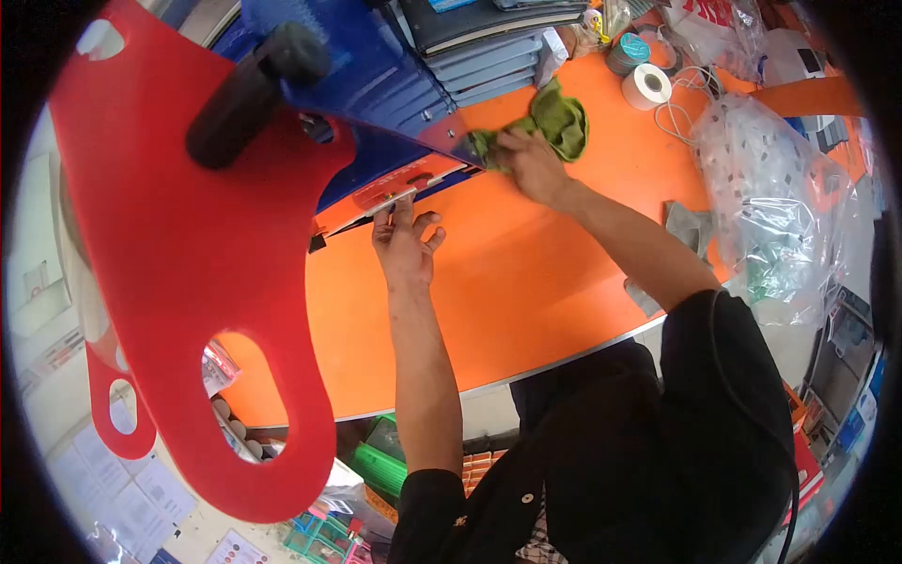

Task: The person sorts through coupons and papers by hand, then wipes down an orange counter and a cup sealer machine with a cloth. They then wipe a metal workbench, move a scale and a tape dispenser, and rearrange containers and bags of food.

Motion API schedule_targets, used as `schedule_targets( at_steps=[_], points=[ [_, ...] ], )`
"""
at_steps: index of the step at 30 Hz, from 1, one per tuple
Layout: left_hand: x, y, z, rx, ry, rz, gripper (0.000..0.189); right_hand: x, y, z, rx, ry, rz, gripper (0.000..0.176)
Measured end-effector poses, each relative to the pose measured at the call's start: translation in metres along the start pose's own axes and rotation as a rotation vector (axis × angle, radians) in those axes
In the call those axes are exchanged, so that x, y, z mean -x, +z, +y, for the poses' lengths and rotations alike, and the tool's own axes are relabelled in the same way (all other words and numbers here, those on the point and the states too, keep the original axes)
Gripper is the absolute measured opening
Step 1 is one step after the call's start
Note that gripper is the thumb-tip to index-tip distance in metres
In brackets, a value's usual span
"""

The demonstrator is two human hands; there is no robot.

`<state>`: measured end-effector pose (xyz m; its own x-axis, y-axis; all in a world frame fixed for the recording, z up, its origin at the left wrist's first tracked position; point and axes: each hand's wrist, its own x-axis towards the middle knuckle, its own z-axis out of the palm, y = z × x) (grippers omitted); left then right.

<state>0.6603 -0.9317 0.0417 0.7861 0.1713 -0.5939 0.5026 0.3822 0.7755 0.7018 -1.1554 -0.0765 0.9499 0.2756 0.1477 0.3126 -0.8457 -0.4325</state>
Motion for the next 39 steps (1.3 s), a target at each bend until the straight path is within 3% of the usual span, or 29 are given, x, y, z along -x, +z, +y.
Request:
schedule_targets(
  at_steps=[3, 5, 7, 12, 15, 17, 19, 21, 23, 28, 30, 31, 33, 34, 37, 39],
  points=[
    [-0.001, -0.003, 0.0, -0.011, 0.018, -0.033, 0.019, -0.004, -0.006, 0.008, -0.12, -0.162, -0.024, 0.022],
    [-0.001, -0.005, -0.004, -0.017, 0.007, -0.029, 0.019, -0.037, -0.001, 0.008, -0.012, 0.041, 0.048, 0.022],
    [-0.002, -0.011, -0.003, -0.033, 0.011, -0.025, 0.02, -0.026, 0.002, -0.005, 0.015, 0.077, 0.073, 0.024],
    [-0.006, -0.011, -0.006, 0.026, 0.021, -0.048, 0.02, -0.001, -0.015, 0.006, -0.095, -0.176, -0.064, 0.02],
    [-0.003, -0.006, -0.003, -0.006, 0.016, -0.027, 0.017, -0.043, -0.006, 0.007, -0.009, 0.0, 0.018, 0.022],
    [-0.001, -0.009, -0.004, 0.003, 0.021, 0.001, 0.015, -0.028, -0.008, -0.005, -0.035, 0.046, 0.025, 0.02],
    [-0.008, -0.005, -0.005, 0.035, 0.036, 0.005, 0.013, 0.001, -0.015, 0.006, -0.078, -0.15, -0.095, 0.018],
    [-0.006, -0.008, -0.005, 0.042, 0.038, -0.03, 0.014, 0.002, -0.012, 0.012, -0.241, -0.169, -0.181, 0.022],
    [-0.008, -0.009, -0.004, 0.039, 0.032, -0.027, 0.014, -0.02, -0.004, 0.009, -0.154, -0.039, 0.017, 0.024],
    [0.002, 0.0, 0.0, 0.041, 0.004, -0.04, 0.021, -0.017, -0.008, -0.002, -0.116, 0.084, -0.011, 0.026],
    [0.003, 0.001, 0.0, 0.06, 0.008, -0.044, 0.023, 0.009, -0.024, 0.005, -0.232, -0.067, -0.227, 0.025],
    [0.002, 0.003, 0.001, 0.053, 0.016, -0.054, 0.023, -0.001, -0.012, 0.008, -0.231, -0.064, -0.213, 0.025],
    [0.003, 0.003, 0.0, 0.039, -0.003, -0.027, 0.026, -0.023, 0.032, 0.014, -0.072, 0.14, 0.195, 0.022],
    [0.005, 0.004, -0.002, 0.041, 0.004, -0.026, 0.026, -0.027, 0.023, 0.011, -0.074, 0.134, 0.199, 0.022],
    [0.012, -0.002, -0.003, -0.011, 0.001, 0.013, 0.027, -0.017, -0.01, -0.01, -0.147, 0.098, 0.042, 0.021],
    [0.008, 0.0, -0.006, 0.022, 0.031, -0.011, 0.029, 0.011, -0.022, -0.005, -0.194, -0.056, -0.105, 0.017]
  ],
)
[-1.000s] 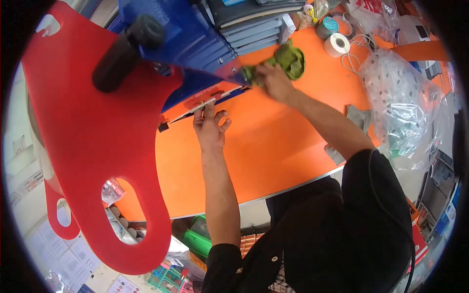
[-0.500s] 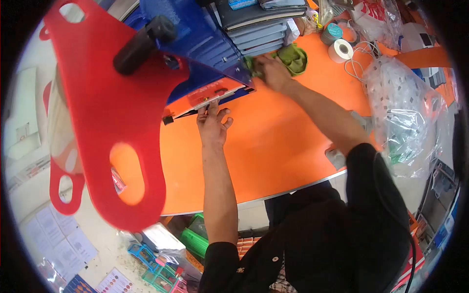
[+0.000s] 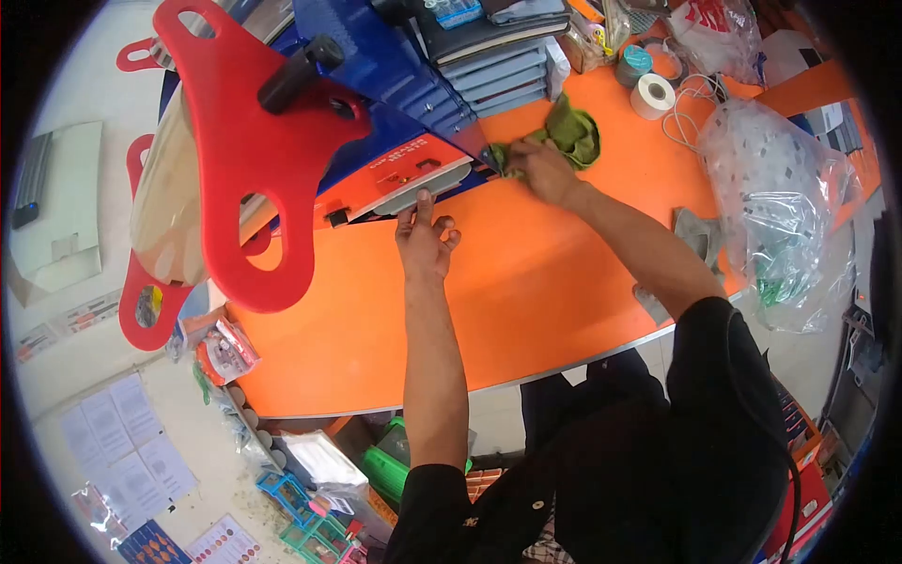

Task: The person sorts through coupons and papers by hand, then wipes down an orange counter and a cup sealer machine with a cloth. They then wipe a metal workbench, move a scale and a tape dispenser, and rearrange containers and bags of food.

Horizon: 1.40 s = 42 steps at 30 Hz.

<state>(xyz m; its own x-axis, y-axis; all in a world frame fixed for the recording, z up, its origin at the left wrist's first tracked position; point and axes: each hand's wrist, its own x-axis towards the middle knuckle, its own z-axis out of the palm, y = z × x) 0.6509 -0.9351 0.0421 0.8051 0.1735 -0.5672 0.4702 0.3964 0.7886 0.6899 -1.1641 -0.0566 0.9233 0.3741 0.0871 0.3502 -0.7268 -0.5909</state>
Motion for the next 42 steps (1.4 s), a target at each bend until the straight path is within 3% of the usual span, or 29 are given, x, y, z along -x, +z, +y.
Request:
schedule_targets(
  at_steps=[3, 4, 6, 8, 12, 14, 15, 16, 18, 22, 24, 27, 29, 30, 32, 34, 36, 38, 40, 41, 42],
  points=[
    [0.001, 0.0, 0.0, 0.011, 0.005, 0.013, 0.03, -0.019, 0.019, 0.018, 0.129, -0.01, 0.171, 0.014],
    [0.003, 0.001, -0.002, 0.011, 0.003, 0.015, 0.03, -0.028, 0.02, 0.017, 0.128, -0.01, 0.168, 0.014],
    [0.002, 0.004, 0.002, -0.014, -0.005, 0.037, 0.031, -0.058, 0.014, 0.009, 0.146, 0.179, 0.191, 0.015],
    [0.004, -0.004, 0.0, -0.022, -0.004, 0.043, 0.031, -0.027, 0.015, -0.005, 0.032, 0.177, 0.151, 0.016],
    [0.0, -0.002, 0.004, 0.011, -0.04, -0.027, 0.029, 0.019, 0.017, 0.0, -0.018, -0.045, 0.07, 0.017],
    [-0.001, -0.003, 0.006, -0.018, -0.052, -0.015, 0.028, -0.013, 0.019, 0.028, 0.064, 0.023, 0.101, 0.019],
    [-0.001, -0.004, 0.005, -0.033, -0.058, 0.003, 0.027, -0.036, 0.026, 0.05, 0.059, 0.17, 0.198, 0.022],
    [-0.003, -0.002, 0.004, -0.02, -0.049, 0.008, 0.027, -0.04, 0.022, 0.045, 0.064, 0.154, 0.196, 0.022],
    [-0.004, -0.007, 0.002, 0.021, -0.053, -0.019, 0.024, -0.026, 0.018, 0.008, 0.079, 0.225, 0.352, 0.02],
    [-0.01, -0.016, -0.007, 0.125, 0.012, -0.036, 0.019, 0.07, 0.046, -0.034, 0.111, 0.067, 0.193, 0.029],
    [-0.005, -0.023, -0.013, 0.199, 0.015, -0.141, 0.016, 0.1, 0.022, -0.063, -0.048, 0.088, 0.029, 0.031],
    [0.023, -0.046, -0.031, 0.103, 0.042, -0.248, 0.017, 0.116, 0.014, -0.069, -0.21, 0.044, 0.095, 0.027],
    [0.051, -0.059, -0.045, 0.07, 0.05, -0.242, 0.017, 0.115, -0.015, -0.102, -0.489, 0.275, 0.467, 0.017],
    [0.061, -0.063, -0.052, 0.024, 0.049, -0.247, 0.018, 0.11, -0.034, -0.124, -0.483, 0.273, 0.45, 0.017],
    [0.081, -0.072, -0.063, 0.04, 0.04, -0.243, 0.019, 0.106, -0.064, -0.172, -0.507, 0.288, 0.62, 0.015],
    [0.092, -0.078, -0.071, -0.033, 0.088, -0.281, 0.021, 0.096, -0.058, -0.185, -0.311, 0.192, 0.571, 0.018],
    [0.1, -0.095, -0.08, 0.039, 0.052, -0.334, 0.024, 0.089, -0.031, -0.198, 0.055, 0.189, 0.308, 0.024],
    [0.09, -0.104, -0.07, 0.104, 0.029, -0.422, 0.031, 0.076, -0.009, -0.227, 0.112, 0.238, 0.384, 0.027],
    [0.086, -0.118, -0.062, 0.349, -0.162, -0.548, 0.052, 0.08, 0.007, -0.25, 0.087, 0.067, 0.283, 0.021],
    [0.076, -0.131, -0.066, 0.358, -0.197, -0.557, 0.052, 0.086, 0.01, -0.25, 0.103, 0.097, 0.269, 0.021],
    [0.058, -0.14, -0.07, 0.127, -0.163, -0.631, 0.057, 0.086, 0.01, -0.241, 0.08, 0.112, 0.303, 0.02]
  ],
)
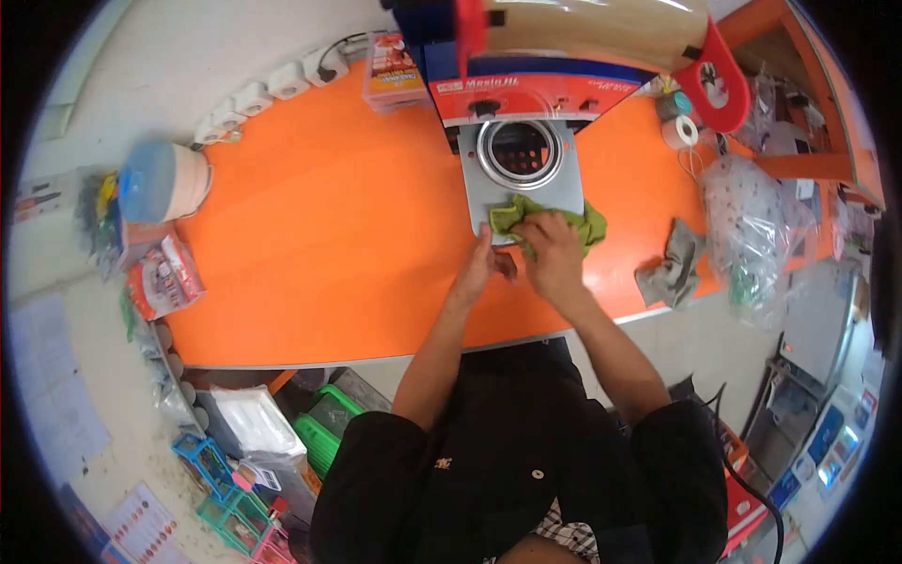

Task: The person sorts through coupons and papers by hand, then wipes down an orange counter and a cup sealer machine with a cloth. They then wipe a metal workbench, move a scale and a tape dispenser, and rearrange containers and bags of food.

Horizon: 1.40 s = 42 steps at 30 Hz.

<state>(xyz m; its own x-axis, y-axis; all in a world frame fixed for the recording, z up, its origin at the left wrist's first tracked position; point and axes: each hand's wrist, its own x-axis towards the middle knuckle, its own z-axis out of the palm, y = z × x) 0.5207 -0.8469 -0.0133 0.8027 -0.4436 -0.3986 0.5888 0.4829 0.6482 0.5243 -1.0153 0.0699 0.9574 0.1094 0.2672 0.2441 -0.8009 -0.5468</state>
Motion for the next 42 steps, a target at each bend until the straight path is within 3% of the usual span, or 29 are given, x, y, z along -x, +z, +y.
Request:
schedule_targets(
  at_steps=[1, 3, 6, 7, 10, 11, 12, 15, 17, 21, 24, 28, 30, 32, 34, 36, 38, 39, 40, 42],
  points=[
    [-0.005, -0.012, -0.002, -0.23, -0.035, -0.053, 0.063, -0.002, 0.0, 0.009, -0.024, 0.016, 0.032, 0.02],
    [-0.003, 0.0, 0.015, -0.295, -0.01, -0.065, 0.062, -0.007, -0.01, 0.008, -0.001, 0.156, 0.135, 0.02],
    [-0.004, -0.003, 0.025, -0.4, 0.021, -0.069, 0.062, 0.006, 0.019, -0.021, 0.086, 0.225, 0.128, 0.019],
    [-0.004, -0.004, 0.026, -0.43, 0.013, -0.076, 0.062, 0.011, 0.026, -0.042, 0.108, 0.132, 0.118, 0.019],
    [-0.005, -0.005, 0.029, -0.42, -0.006, -0.14, 0.062, 0.011, 0.02, -0.021, 0.082, 0.071, 0.102, 0.018],
    [-0.004, -0.007, 0.033, -0.422, -0.019, -0.152, 0.062, 0.006, 0.013, -0.003, 0.072, 0.164, 0.084, 0.02],
    [-0.003, -0.005, 0.038, -0.421, -0.011, -0.181, 0.062, -0.002, 0.009, 0.008, 0.111, 0.336, 0.21, 0.02],
    [-0.003, -0.005, 0.037, -0.431, -0.01, -0.201, 0.061, -0.009, 0.024, -0.02, 0.29, 0.415, 0.336, 0.02],
    [-0.012, -0.013, 0.032, -0.455, -0.013, -0.2, 0.061, 0.001, 0.034, -0.052, 0.127, 0.113, 0.171, 0.021],
    [-0.007, -0.021, 0.037, -0.499, -0.078, -0.245, 0.061, -0.004, 0.012, -0.01, 0.01, 0.233, 0.126, 0.019],
    [-0.01, -0.016, 0.043, -0.528, -0.062, -0.315, 0.06, 0.016, 0.013, 0.009, -0.136, 0.5, 0.432, 0.016],
    [-0.008, -0.012, 0.047, -0.572, -0.039, -0.28, 0.062, 0.057, 0.019, -0.02, -0.128, 0.392, 0.393, 0.016],
    [-0.008, -0.016, 0.049, -0.55, -0.047, -0.29, 0.056, 0.061, 0.006, -0.023, -0.826, 0.961, 0.394, 0.017],
    [-0.01, -0.038, 0.037, -0.619, -0.053, -0.234, 0.052, 0.051, -0.027, -0.015, -1.538, 0.877, 0.511, 0.032],
    [-0.009, -0.041, 0.041, -0.688, -0.053, -0.204, 0.047, 0.046, -0.052, -0.008, -1.683, 0.791, 0.546, 0.038],
    [0.003, -0.028, 0.06, -0.565, -0.008, -0.184, 0.043, 0.027, -0.068, -0.014, -1.722, 0.699, 0.545, 0.038],
    [0.004, -0.03, 0.062, -0.596, 0.055, -0.14, 0.042, 0.007, -0.074, -0.02, -1.546, 0.534, 0.795, 0.04],
    [0.003, -0.03, 0.063, -0.623, 0.113, -0.103, 0.042, -0.003, -0.073, -0.028, -1.33, 0.573, 0.83, 0.043],
    [0.001, -0.027, 0.064, -0.624, 0.118, -0.093, 0.042, -0.005, -0.06, -0.021, -1.337, 0.572, 0.82, 0.043],
    [-0.011, -0.018, 0.067, -0.45, 0.25, 0.02, 0.044, -0.008, -0.019, -0.003, -0.11, 0.417, 0.422, 0.048]
  ],
)
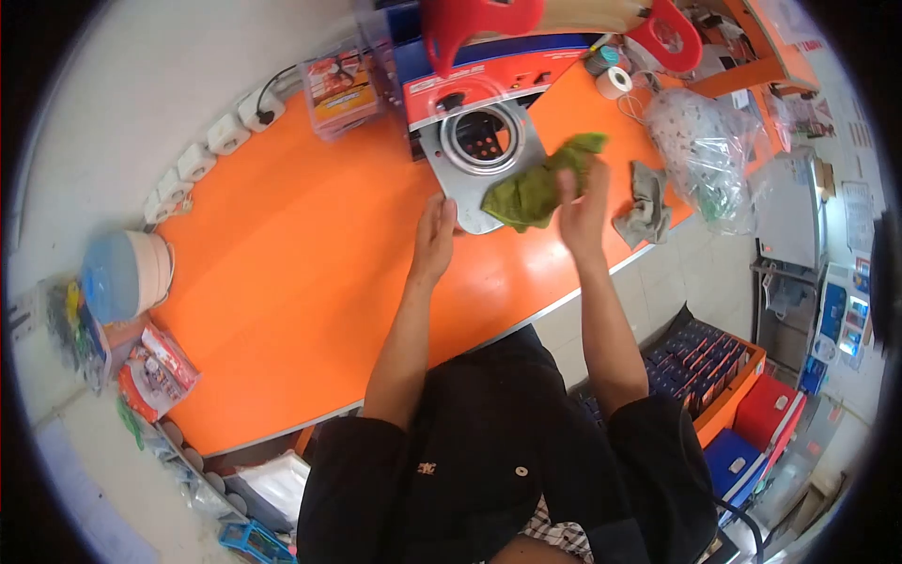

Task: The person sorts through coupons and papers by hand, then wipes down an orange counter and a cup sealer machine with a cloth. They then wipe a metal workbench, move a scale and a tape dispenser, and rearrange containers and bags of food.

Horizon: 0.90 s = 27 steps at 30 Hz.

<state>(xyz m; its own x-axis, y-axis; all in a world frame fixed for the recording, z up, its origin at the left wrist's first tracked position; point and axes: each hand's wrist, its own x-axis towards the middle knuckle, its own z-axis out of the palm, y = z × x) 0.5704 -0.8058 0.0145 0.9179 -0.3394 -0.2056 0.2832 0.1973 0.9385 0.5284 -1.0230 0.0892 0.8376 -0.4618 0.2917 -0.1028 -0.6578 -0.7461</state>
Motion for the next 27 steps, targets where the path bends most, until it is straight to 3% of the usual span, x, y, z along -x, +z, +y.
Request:
schedule_targets(
  at_steps=[2, 4, 7, 9, 10, 12, 13, 16, 17, 18, 20, 24, 27],
  points=[
    [-0.024, 0.004, -0.014, 0.017, 0.02, 0.053, 0.048, 0.017, 0.019, -0.029, 0.335, -0.236, -0.16, 0.055],
    [-0.037, 0.012, -0.019, 0.041, 0.035, 0.104, 0.054, 0.032, 0.025, -0.037, 0.389, -0.285, -0.188, 0.062],
    [-0.042, 0.017, -0.011, -0.317, -0.032, 0.205, 0.066, 0.039, 0.02, -0.028, 0.554, -0.332, -0.22, 0.055],
    [-0.046, 0.018, -0.017, -0.32, 0.02, 0.217, 0.067, 0.027, 0.011, -0.016, 0.567, -0.46, -0.351, 0.031],
    [-0.044, 0.016, -0.021, -0.331, 0.065, 0.228, 0.068, 0.021, 0.016, -0.016, 0.566, -0.455, -0.359, 0.031],
    [-0.045, 0.016, -0.02, -0.343, 0.069, 0.24, 0.067, 0.002, 0.03, -0.016, 0.719, -0.301, -0.079, 0.011],
    [-0.045, 0.016, -0.018, -0.36, 0.079, 0.242, 0.066, 0.008, 0.046, -0.018, 0.674, -0.304, -0.056, 0.01],
    [-0.047, 0.027, -0.016, -0.103, 0.103, 0.28, 0.063, 0.031, 0.06, -0.058, 0.609, -0.472, -0.248, 0.008],
    [-0.046, 0.022, -0.014, -0.223, 0.11, 0.246, 0.061, 0.025, 0.054, -0.053, 0.593, -0.487, -0.286, 0.008],
    [-0.047, 0.019, -0.012, -0.224, 0.103, 0.241, 0.061, 0.011, 0.044, -0.03, 0.596, -0.48, -0.289, 0.008],
    [-0.044, 0.012, -0.009, -0.438, 0.08, 0.174, 0.06, -0.011, 0.024, 0.019, 0.748, -0.222, -0.372, 0.009],
    [-0.05, 0.018, -0.024, -0.308, 0.154, 0.249, 0.06, 0.026, 0.059, -0.03, 0.715, -0.447, -0.356, 0.015],
    [-0.044, 0.017, -0.003, -0.366, 0.177, 0.212, 0.06, 0.023, 0.051, -0.018, 0.696, -0.353, -0.353, 0.017]
  ],
)
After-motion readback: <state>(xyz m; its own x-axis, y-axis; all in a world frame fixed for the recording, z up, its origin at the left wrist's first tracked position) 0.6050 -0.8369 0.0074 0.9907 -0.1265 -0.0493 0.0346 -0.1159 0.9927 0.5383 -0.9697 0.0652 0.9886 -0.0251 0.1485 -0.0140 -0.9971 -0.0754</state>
